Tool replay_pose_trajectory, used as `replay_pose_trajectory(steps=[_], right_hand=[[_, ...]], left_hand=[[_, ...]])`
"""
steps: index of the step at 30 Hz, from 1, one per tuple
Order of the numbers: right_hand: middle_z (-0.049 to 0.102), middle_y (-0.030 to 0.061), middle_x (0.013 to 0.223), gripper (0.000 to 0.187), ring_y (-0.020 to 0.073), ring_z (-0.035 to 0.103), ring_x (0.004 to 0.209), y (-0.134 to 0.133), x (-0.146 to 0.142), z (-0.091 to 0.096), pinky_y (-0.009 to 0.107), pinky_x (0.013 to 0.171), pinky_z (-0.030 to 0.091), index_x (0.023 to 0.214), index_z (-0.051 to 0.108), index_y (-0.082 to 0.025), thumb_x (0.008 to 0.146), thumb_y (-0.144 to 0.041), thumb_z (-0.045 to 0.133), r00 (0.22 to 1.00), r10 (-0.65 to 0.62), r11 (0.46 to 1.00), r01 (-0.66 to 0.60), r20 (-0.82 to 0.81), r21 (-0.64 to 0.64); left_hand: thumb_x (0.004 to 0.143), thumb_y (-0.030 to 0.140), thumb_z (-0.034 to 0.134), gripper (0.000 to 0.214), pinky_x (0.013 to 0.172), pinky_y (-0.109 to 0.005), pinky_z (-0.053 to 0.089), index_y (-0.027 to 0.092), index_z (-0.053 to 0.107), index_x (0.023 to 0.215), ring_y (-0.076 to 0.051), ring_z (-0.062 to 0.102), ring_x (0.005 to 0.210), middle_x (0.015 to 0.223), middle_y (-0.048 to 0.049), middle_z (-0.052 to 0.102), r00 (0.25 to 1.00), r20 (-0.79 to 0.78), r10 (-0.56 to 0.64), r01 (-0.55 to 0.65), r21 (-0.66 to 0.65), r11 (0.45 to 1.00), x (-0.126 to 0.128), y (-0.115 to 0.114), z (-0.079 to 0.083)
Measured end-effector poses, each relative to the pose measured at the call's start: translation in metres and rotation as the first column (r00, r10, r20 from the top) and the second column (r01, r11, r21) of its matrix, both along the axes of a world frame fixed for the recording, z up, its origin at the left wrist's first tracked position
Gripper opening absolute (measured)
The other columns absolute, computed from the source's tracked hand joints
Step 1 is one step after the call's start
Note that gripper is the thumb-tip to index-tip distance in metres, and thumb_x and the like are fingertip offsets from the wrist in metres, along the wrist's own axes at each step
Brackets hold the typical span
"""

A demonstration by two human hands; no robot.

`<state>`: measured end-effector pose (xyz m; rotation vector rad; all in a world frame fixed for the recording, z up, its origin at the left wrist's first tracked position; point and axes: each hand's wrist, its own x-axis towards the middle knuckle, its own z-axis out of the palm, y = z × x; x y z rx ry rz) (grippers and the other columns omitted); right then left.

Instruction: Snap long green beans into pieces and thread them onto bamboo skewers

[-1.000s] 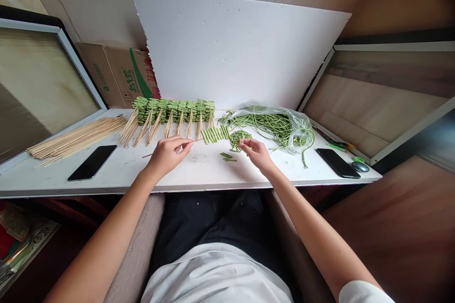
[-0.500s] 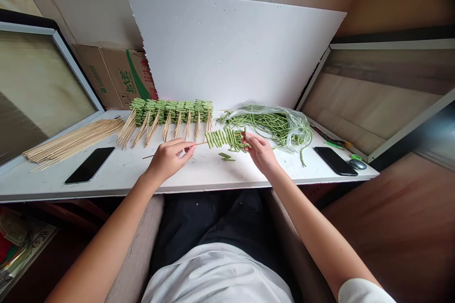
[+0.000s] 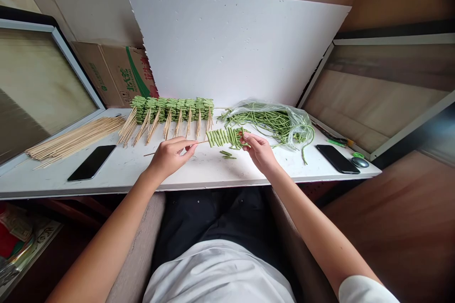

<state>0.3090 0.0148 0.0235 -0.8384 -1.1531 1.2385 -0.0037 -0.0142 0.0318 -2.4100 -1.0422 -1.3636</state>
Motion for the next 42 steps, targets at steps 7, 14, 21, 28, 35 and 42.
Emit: replay_pose_trajectory(steps=[7, 14, 21, 28, 35, 42], right_hand=[[0.074, 0.0046, 0.094, 0.030, 0.0216, 0.064, 0.093, 0.002, 0.000, -0.003, 0.032, 0.071, 0.046, 0.083, 0.079, -0.024, 0.075, -0.052, 0.086, 0.999, -0.036, 0.999, 0.036, 0.030, 0.006], [0.076, 0.0039, 0.089, 0.028, 0.0198, 0.065, 0.087, 0.007, 0.002, -0.007, 0.031, 0.068, 0.045, 0.083, 0.084, -0.025, 0.073, -0.051, 0.089, 0.999, -0.046, 0.999, 0.046, 0.011, 0.016], [0.078, 0.0051, 0.091, 0.032, 0.0222, 0.068, 0.089, 0.011, 0.004, -0.013, 0.032, 0.069, 0.046, 0.084, 0.085, -0.025, 0.072, -0.053, 0.090, 0.997, -0.072, 0.997, 0.070, 0.034, 0.040], [0.079, 0.0051, 0.091, 0.031, 0.0230, 0.069, 0.090, 0.013, 0.010, -0.017, 0.035, 0.077, 0.049, 0.089, 0.086, -0.026, 0.075, -0.053, 0.089, 0.985, -0.105, 0.990, 0.092, 0.135, 0.104], [0.078, 0.0045, 0.087, 0.026, 0.0205, 0.064, 0.086, 0.011, 0.008, -0.019, 0.033, 0.075, 0.047, 0.086, 0.086, -0.025, 0.079, -0.050, 0.088, 0.987, -0.086, 0.989, 0.068, 0.136, 0.134], [0.076, 0.0046, 0.088, 0.031, 0.0197, 0.064, 0.086, 0.009, 0.003, -0.013, 0.032, 0.071, 0.046, 0.089, 0.085, -0.025, 0.072, -0.050, 0.092, 0.997, -0.069, 0.996, 0.068, 0.023, 0.050]], left_hand=[[0.099, 0.021, 0.066, 0.017, 0.065, -0.027, 0.048, 0.020, 0.082, 0.103, -0.013, 0.058, 0.062, 0.080, -0.0035, 0.076, 1.000, -0.010, -0.004, 0.004, -0.011, 1.000, 0.001, -0.002, 0.002], [0.099, 0.020, 0.066, 0.017, 0.062, -0.026, 0.046, 0.018, 0.082, 0.102, -0.012, 0.058, 0.061, 0.079, -0.0034, 0.076, 1.000, -0.021, -0.021, 0.021, -0.008, 1.000, 0.003, -0.005, 0.007], [0.099, 0.019, 0.067, 0.016, 0.062, -0.026, 0.045, 0.017, 0.082, 0.101, -0.012, 0.055, 0.059, 0.077, -0.0031, 0.075, 1.000, -0.021, -0.010, 0.010, 0.005, 1.000, 0.002, -0.003, 0.004], [0.098, 0.019, 0.067, 0.015, 0.063, -0.026, 0.046, 0.017, 0.082, 0.100, -0.012, 0.057, 0.061, 0.079, -0.0029, 0.076, 1.000, -0.022, -0.014, 0.013, -0.004, 1.000, 0.002, -0.004, 0.004], [0.099, 0.020, 0.066, 0.017, 0.063, -0.026, 0.047, 0.019, 0.083, 0.100, -0.012, 0.058, 0.061, 0.075, -0.0019, 0.073, 0.999, -0.047, 0.004, -0.004, -0.009, 1.000, 0.001, -0.003, 0.002], [0.099, 0.019, 0.067, 0.016, 0.065, -0.026, 0.049, 0.019, 0.082, 0.103, -0.013, 0.060, 0.064, 0.077, -0.0026, 0.074, 1.000, -0.013, -0.013, 0.013, 0.015, 1.000, 0.001, -0.002, 0.002]])
